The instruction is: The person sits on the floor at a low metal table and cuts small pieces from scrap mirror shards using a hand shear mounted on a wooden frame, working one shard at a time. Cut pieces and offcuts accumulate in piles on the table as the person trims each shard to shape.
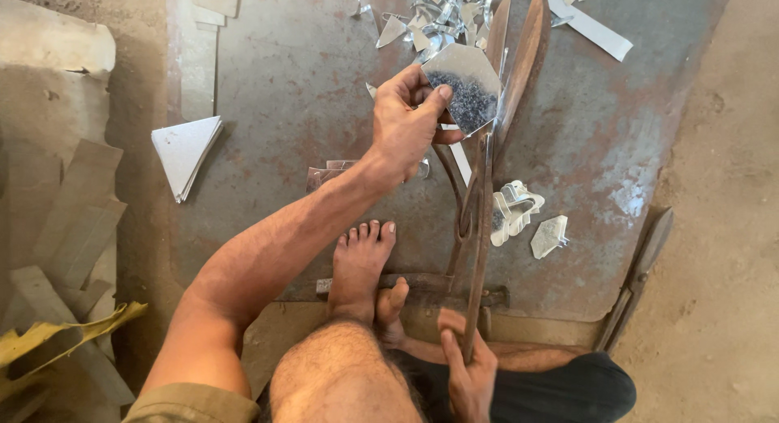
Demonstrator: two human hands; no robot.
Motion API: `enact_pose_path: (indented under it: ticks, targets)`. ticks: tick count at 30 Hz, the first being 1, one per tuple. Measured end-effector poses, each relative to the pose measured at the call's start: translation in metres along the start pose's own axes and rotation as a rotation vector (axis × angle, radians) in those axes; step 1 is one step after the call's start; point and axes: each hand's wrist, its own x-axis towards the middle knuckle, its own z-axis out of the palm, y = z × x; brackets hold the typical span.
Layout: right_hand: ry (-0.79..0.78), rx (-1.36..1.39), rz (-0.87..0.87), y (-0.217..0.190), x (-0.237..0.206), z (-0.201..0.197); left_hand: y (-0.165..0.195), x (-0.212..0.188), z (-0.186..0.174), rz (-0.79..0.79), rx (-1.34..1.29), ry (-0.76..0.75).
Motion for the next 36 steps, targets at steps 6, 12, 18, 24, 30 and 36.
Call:
enact_pose_path:
  ticks: [6, 12, 18, 24, 30, 36]
  targets:
    - [0.036, -0.056, -0.032, -0.007, 0.016, 0.016, -0.003, 0.003, 0.004, -0.025, 0.004, 0.028]
    - [0.09, -0.09, -0.213, 0.03, 0.04, 0.024, -0.012, -0.003, 0.003, -0.025, -0.1, 0.053]
    - [0.233, -0.341, -0.404, 0.059, 0.077, 0.033, -0.02, -0.01, 0.007, -0.011, -0.173, 0.084]
    - [-0.039, -0.185, -0.24, -0.016, 0.024, 0.005, -0.024, -0.016, 0.003, -0.04, -0.144, 0.095]
    - [0.236, -0.208, -0.015, -0.016, 0.03, 0.033, -0.023, -0.029, 0.003, -0.059, -0.155, 0.096]
    - [0.142, -0.308, -0.291, 0.002, 0.021, 0.011, -0.014, -0.03, 0.001, 0.051, -0.117, 0.029]
